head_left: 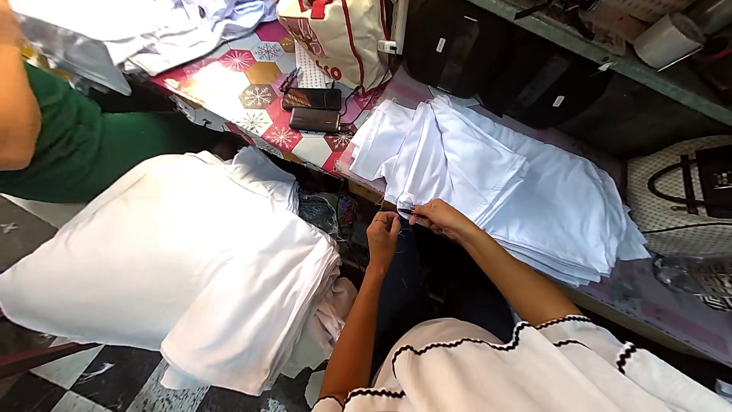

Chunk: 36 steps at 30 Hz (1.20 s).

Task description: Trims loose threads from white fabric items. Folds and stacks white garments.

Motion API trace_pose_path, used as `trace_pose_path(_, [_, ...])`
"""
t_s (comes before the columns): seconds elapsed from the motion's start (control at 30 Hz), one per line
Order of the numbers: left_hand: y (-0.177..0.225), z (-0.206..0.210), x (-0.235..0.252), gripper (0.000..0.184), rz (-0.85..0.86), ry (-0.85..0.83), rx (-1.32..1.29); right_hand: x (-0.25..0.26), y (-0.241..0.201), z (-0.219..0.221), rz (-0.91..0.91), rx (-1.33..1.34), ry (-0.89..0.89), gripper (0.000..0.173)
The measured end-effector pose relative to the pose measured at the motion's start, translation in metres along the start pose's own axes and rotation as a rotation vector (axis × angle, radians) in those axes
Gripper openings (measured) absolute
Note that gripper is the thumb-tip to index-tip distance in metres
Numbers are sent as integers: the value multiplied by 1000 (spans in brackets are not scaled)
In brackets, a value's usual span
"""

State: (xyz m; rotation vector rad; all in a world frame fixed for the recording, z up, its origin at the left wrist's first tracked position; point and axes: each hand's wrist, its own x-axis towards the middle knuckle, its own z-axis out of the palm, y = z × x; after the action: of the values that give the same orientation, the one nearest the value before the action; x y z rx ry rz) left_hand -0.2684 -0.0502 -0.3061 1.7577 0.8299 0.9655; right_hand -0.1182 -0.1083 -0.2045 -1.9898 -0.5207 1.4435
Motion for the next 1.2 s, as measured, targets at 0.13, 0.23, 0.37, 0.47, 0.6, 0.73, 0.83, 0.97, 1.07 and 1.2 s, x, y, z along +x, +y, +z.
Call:
trace_pose_path(0.13, [2, -6, -2, 16, -95, 24, -101, -5, 1, -2, -70, -17, 32, 38])
trace_pose_path(0.23, [5, -7, 8, 31, -289, -35, -415, -9, 1, -6, -312, -186, 209, 40])
trace_pose_path(0.37, [4, 8, 23, 42, -300, -200, -360, 11, -2, -10, -412, -459, 361, 33])
trace_pose_path(0.47, [17, 10, 23, 21, -98, -210, -29, 8, 4, -16, -584, -476, 434, 16])
trace_pose_path(0.6, [31, 5, 4, 11, 104, -193, 102, -26, 27, -44, -845, -635, 689, 17])
trace_pose_path(0.73, [37, 16, -21, 14, 184, -244, 112, -44, 48, -70, -325, -595, 491, 34])
trace_pose_path(0.83, [43, 22, -36, 14, 195, -270, 113, -64, 52, -67, -265, -170, 333, 29])
trace_pose_path(0.97, [46, 21, -48, 13, 185, -239, 76, -79, 52, -49, -74, 123, 87, 43])
trace_pose_path(1.07, [49, 16, -54, 15, 191, -340, 54, -67, 60, -35, -10, 191, -25, 45])
trace_pose_path(1.2, [55, -16, -61, 19, -36, -997, 334, -64, 53, -34, -10, 174, 1, 46])
